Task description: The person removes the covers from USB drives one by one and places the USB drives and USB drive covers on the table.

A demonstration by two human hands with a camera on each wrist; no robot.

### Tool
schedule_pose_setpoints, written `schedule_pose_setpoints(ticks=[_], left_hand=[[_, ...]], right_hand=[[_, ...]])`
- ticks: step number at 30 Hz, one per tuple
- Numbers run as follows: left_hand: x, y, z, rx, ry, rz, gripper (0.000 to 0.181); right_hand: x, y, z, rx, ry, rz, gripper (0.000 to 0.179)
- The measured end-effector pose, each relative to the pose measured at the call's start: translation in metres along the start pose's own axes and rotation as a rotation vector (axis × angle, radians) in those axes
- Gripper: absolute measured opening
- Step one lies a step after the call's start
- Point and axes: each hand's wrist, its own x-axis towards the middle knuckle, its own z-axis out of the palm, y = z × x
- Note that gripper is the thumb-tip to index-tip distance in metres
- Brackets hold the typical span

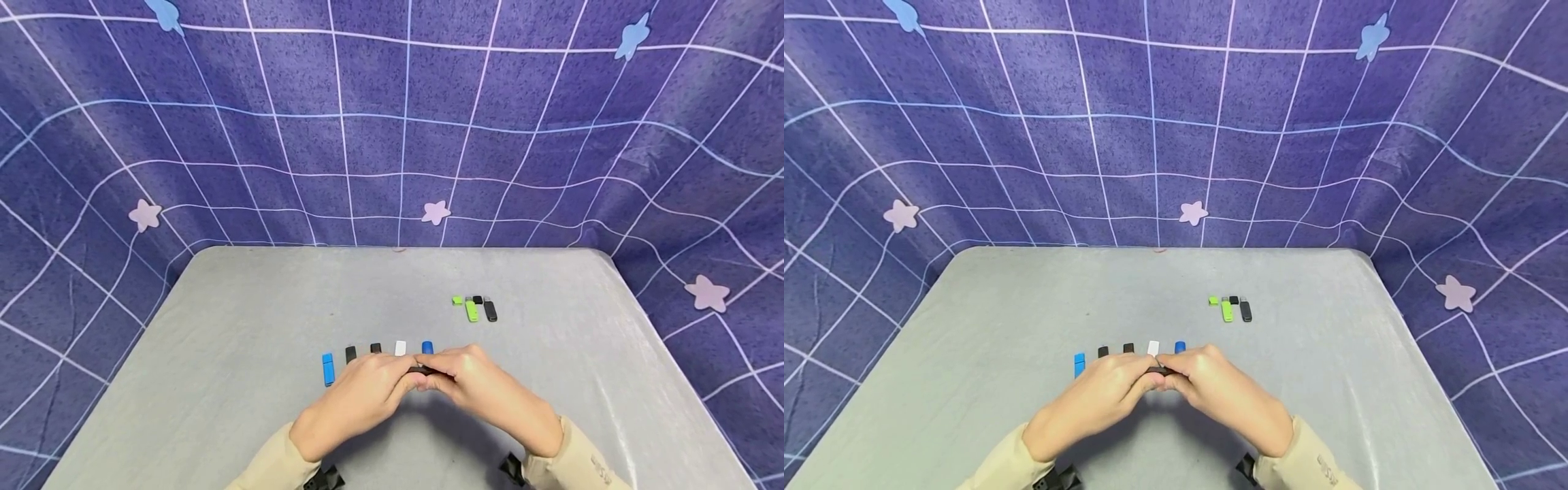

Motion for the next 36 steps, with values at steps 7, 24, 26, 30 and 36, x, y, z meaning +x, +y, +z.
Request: schedule_pose_setpoints(ticks=[7,24,26,30,36], left_hand=[[0.0004,0.0019,0.0006,0.007,-0.013,-0.022,0.033],[-0.0011,-0.0026,0.0023,0.038,0.015,0.11,0.037],[-0.0012,-0.0033,0.0029,0.033,0.033,0.138,0.035],[-0.0008,-0.0044,0.0034,-0.011,0.051,0.178,0.031],[-0.0011,-0.0039,0.0016,-0.086,0.071,0.194,0.027]], right_hand=[[-0.0011,-0.0023,-0.0001,0.002,-0.084,0.05,0.023],[-0.0016,-0.005,-0.0038,0.028,-0.083,0.033,0.02],[-0.0026,-0.0036,-0.0034,0.044,-0.077,0.015,0.016],[-0.0044,-0.0014,-0.0042,0.079,-0.076,0.005,0.011],[-0.0033,-0.0008,-0.0062,0.082,-0.066,-0.027,0.013]])
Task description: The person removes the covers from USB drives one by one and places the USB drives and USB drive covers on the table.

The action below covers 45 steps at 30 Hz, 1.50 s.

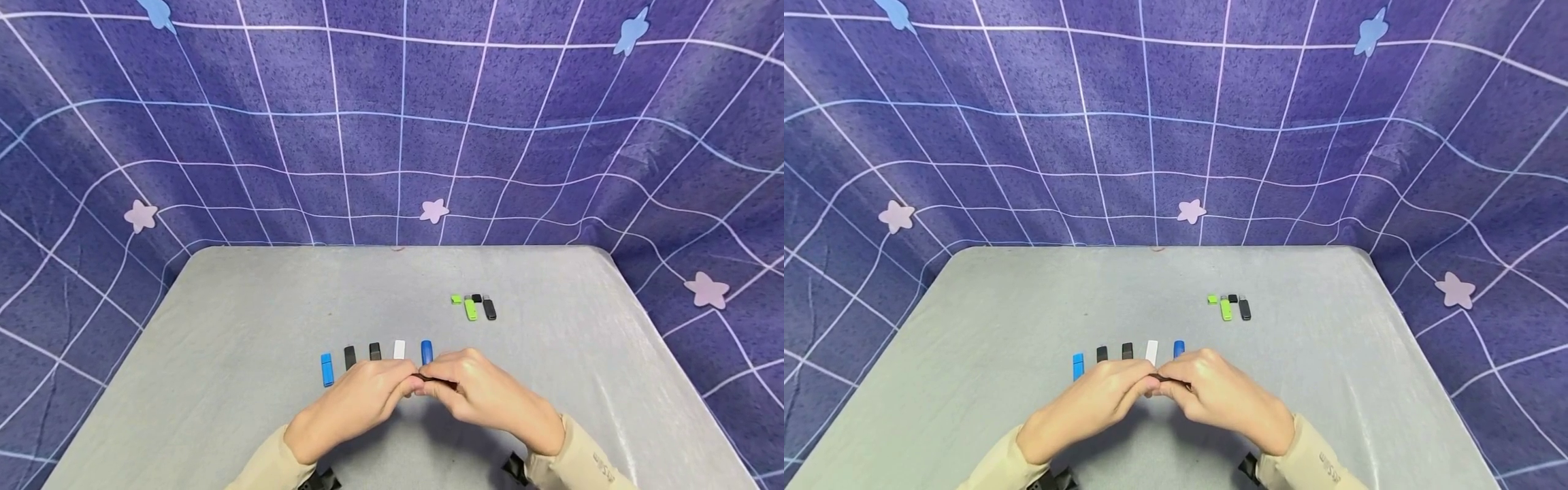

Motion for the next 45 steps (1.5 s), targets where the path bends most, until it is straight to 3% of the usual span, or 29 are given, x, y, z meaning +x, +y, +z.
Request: schedule_pose_setpoints(ticks=[7,10,16,19,25,30,36,42,45], left_hand=[[0.001,0.002,0.0,0.077,0.067,0.04,0.029],[-0.003,-0.004,-0.004,0.094,0.071,0.006,0.023],[-0.02,-0.023,-0.021,0.074,0.113,-0.104,0.002],[-0.022,-0.027,-0.026,0.067,0.101,-0.12,0.01],[-0.018,-0.027,-0.027,0.112,0.092,-0.142,0.022],[-0.013,-0.029,-0.025,0.136,0.099,-0.105,0.02],[-0.007,-0.032,-0.028,0.134,0.126,-0.062,0.023],[0.006,-0.032,-0.03,0.141,0.178,-0.032,0.031],[0.012,-0.033,-0.03,0.129,0.204,-0.035,0.026]], right_hand=[[0.001,0.0,0.0,0.005,0.027,-0.009,0.014],[-0.003,0.002,-0.004,0.027,0.055,0.015,0.008],[-0.021,0.012,-0.024,-0.048,0.21,0.12,0.026],[-0.025,0.016,-0.029,-0.112,0.249,0.199,0.023],[-0.027,0.017,-0.03,-0.14,0.227,0.367,0.019],[-0.026,0.019,-0.029,-0.089,0.211,0.429,0.02],[-0.026,0.023,-0.028,-0.027,0.263,0.478,0.02],[-0.021,0.024,-0.031,-0.019,0.307,0.608,0.014],[-0.017,0.026,-0.031,-0.022,0.339,0.632,0.011]])
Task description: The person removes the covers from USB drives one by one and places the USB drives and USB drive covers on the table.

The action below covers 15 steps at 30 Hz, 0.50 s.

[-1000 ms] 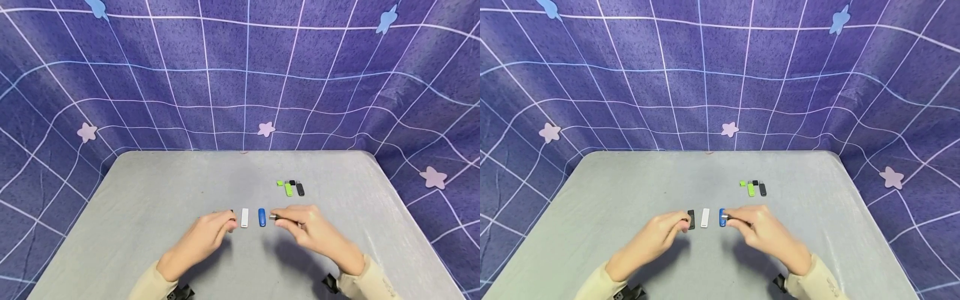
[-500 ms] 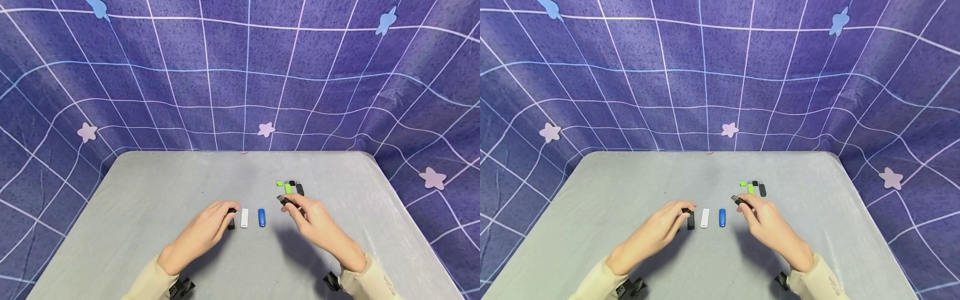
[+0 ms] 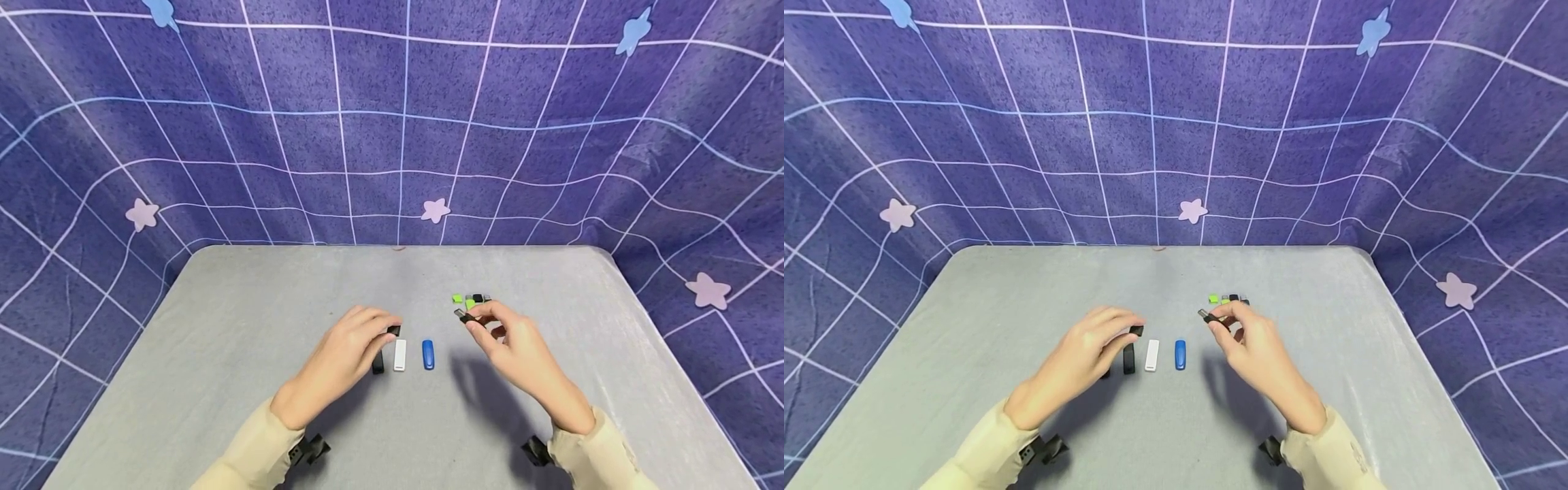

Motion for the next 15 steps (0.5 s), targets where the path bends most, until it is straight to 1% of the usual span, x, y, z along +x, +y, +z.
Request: schedule_pose_setpoints(ticks=[1,3,6,11,15], left_hand=[[0.002,0.0,0.001,-0.004,0.012,0.006,0.023],[0.006,0.0,0.001,-0.005,0.015,0.003,0.021],[0.012,0.0,0.003,-0.003,0.027,0.002,0.021],[0.022,0.0,0.007,0.023,0.05,-0.001,0.023],[0.03,0.0,0.01,0.07,0.035,-0.02,0.019]], right_hand=[[0.001,0.0,0.0,0.001,0.013,0.001,0.01],[0.004,0.0,0.0,0.007,0.041,0.005,0.011],[0.008,-0.001,-0.001,0.012,0.074,0.023,0.012],[0.014,-0.001,-0.002,0.025,0.08,0.102,0.014],[0.02,0.001,-0.001,0.042,0.081,0.165,0.014]])
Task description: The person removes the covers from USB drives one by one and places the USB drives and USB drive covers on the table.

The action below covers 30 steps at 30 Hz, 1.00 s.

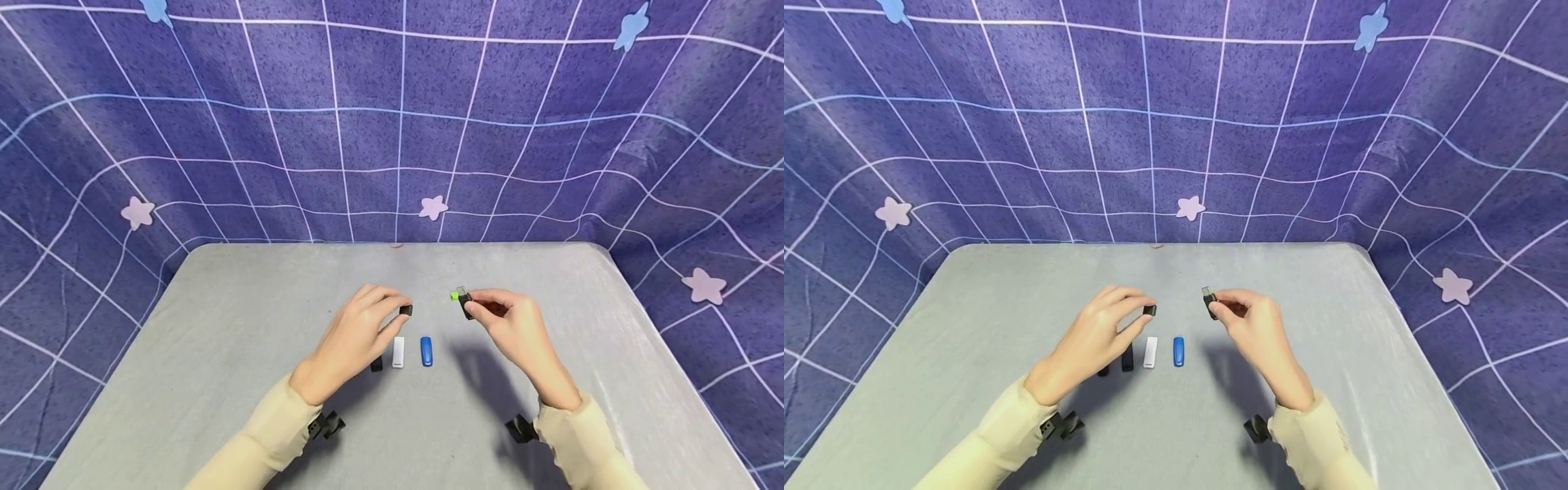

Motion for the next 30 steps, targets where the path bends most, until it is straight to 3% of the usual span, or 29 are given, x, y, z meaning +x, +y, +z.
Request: schedule_pose_setpoints(ticks=[11,20,30], left_hand=[[0.028,-0.01,0.014,0.074,-0.092,-0.035,0.019],[0.049,-0.027,0.032,0.13,-0.166,-0.052,0.013],[0.067,-0.033,0.047,0.191,-0.275,-0.067,0.02]], right_hand=[[0.016,0.007,0.012,0.093,0.037,0.112,0.014],[0.03,0.02,0.019,0.046,0.001,0.141,0.016],[0.049,0.027,0.025,0.021,-0.004,0.203,0.02]])
